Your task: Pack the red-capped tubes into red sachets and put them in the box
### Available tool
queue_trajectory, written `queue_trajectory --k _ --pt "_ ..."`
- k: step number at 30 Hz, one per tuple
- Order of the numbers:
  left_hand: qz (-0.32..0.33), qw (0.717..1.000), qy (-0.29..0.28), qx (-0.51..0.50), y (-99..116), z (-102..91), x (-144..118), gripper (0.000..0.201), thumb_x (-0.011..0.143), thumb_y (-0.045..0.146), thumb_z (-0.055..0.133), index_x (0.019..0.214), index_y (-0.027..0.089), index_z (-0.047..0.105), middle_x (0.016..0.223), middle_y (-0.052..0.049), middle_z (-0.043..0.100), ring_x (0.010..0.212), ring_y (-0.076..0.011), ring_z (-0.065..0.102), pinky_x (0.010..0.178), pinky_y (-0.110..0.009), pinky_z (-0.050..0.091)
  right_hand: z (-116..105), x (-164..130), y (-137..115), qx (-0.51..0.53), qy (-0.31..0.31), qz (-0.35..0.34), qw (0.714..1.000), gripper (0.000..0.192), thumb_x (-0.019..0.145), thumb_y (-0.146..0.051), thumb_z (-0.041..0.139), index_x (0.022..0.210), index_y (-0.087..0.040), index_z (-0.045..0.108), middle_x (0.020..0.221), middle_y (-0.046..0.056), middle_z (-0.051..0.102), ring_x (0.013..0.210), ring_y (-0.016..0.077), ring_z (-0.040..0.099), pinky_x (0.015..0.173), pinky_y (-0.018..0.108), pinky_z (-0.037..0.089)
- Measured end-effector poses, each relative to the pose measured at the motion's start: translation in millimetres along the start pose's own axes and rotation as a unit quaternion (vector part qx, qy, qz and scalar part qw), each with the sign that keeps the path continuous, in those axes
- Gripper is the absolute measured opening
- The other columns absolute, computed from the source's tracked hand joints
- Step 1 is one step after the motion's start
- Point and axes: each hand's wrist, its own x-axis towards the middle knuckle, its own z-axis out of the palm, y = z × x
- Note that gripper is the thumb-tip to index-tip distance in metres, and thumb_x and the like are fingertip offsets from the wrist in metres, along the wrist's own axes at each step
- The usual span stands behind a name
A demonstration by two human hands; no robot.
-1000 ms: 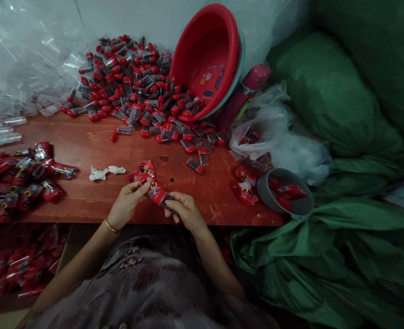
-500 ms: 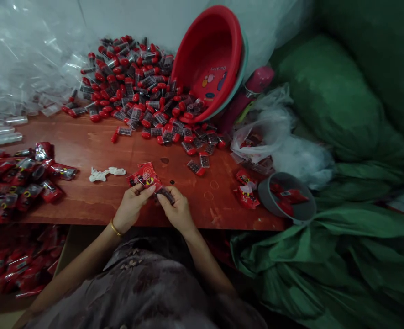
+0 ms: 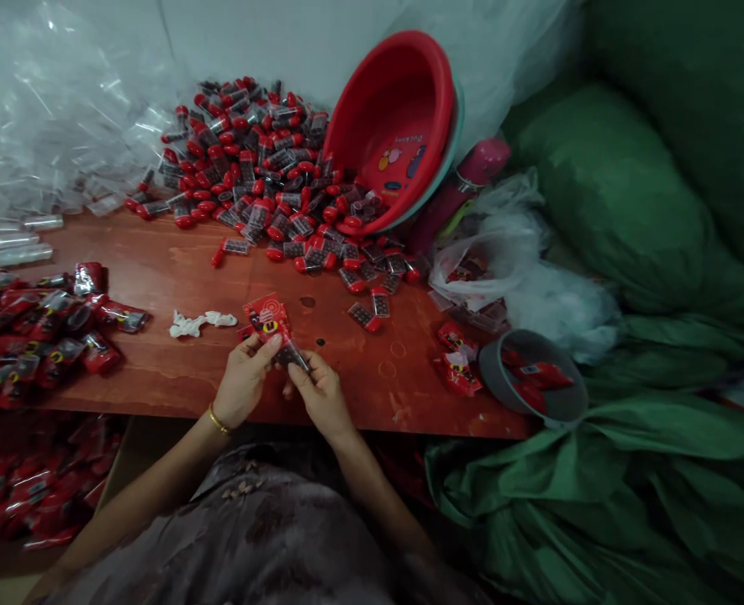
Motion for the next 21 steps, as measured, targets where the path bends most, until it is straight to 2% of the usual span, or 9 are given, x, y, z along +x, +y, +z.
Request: queue_trajectory --k 2,6,11,15,17,21 --pt "-0.007 1.000 -0.006 0.005 -1.8 0.2 -1.3 0.036 0.051 0.038 0.084 0.071 0.013 0.067 0.062 0.001 0.063 0.050 -0.0053 0.051 0.047 -0.017 0.042 -0.7 -1.6 0.8 -0.006 0.005 -0.005 1.000 0.022 0.085 -0.039 0.056 0.095 -0.020 0.061 0.078 -0.001 0.068 0.050 0.0066 0.054 0.056 0.021 0.047" --pt "-0.026 0.998 -0.060 0.022 -5.7 1.1 -6.6 0.036 0.059 0.044 0.078 0.073 0.013 0.066 0.059 0.002 0.060 0.042 -0.0059 0.046 0.037 -0.019 0.037 0.8 -2.7 -1.9 -0.045 0.044 -0.030 0.998 0.023 0.085 -0.041 0.055 0.091 -0.019 0.060 0.071 -0.002 0.066 0.048 0.0075 0.055 0.052 0.021 0.046" --pt "-0.014 0.998 -0.050 0.019 2.6 2.4 -5.2 0.035 0.059 0.043 0.079 0.072 0.013 0.067 0.058 0.002 0.060 0.047 -0.0050 0.047 0.044 -0.017 0.040 5.1 -1.9 -7.4 -0.066 0.032 -0.054 0.996 0.022 0.085 -0.041 0.054 0.092 -0.020 0.058 0.074 -0.001 0.068 0.044 0.0078 0.055 0.046 0.021 0.046" --pt "-0.010 0.999 -0.051 -0.004 5.6 2.6 -3.2 0.036 0.056 0.043 0.081 0.072 0.013 0.067 0.062 0.001 0.063 0.049 -0.0056 0.049 0.046 -0.017 0.042 7.3 -4.6 -5.2 -0.099 0.059 -0.075 0.991 0.021 0.086 -0.040 0.053 0.094 -0.021 0.058 0.075 -0.001 0.068 0.047 0.0085 0.057 0.048 0.022 0.048" --pt "-0.006 0.999 -0.053 0.005 2.5 1.2 -4.8 0.037 0.058 0.044 0.079 0.073 0.013 0.066 0.058 0.001 0.061 0.045 -0.0052 0.048 0.042 -0.016 0.040 9.6 -6.4 -0.5 -0.082 0.064 -0.065 0.992 0.022 0.086 -0.041 0.054 0.091 -0.020 0.058 0.069 -0.002 0.065 0.046 0.0083 0.056 0.048 0.021 0.047" --pt "-0.042 0.990 -0.121 0.055 -4.8 -4.7 -11.5 0.039 0.067 0.050 0.071 0.081 0.013 0.065 0.052 0.004 0.055 0.032 -0.0062 0.044 0.029 -0.018 0.032 17.8 -8.5 8.9 0.053 0.047 -0.009 0.997 0.030 0.083 -0.050 0.056 0.085 -0.020 0.056 0.049 -0.008 0.051 0.038 0.0073 0.047 0.044 0.021 0.044"
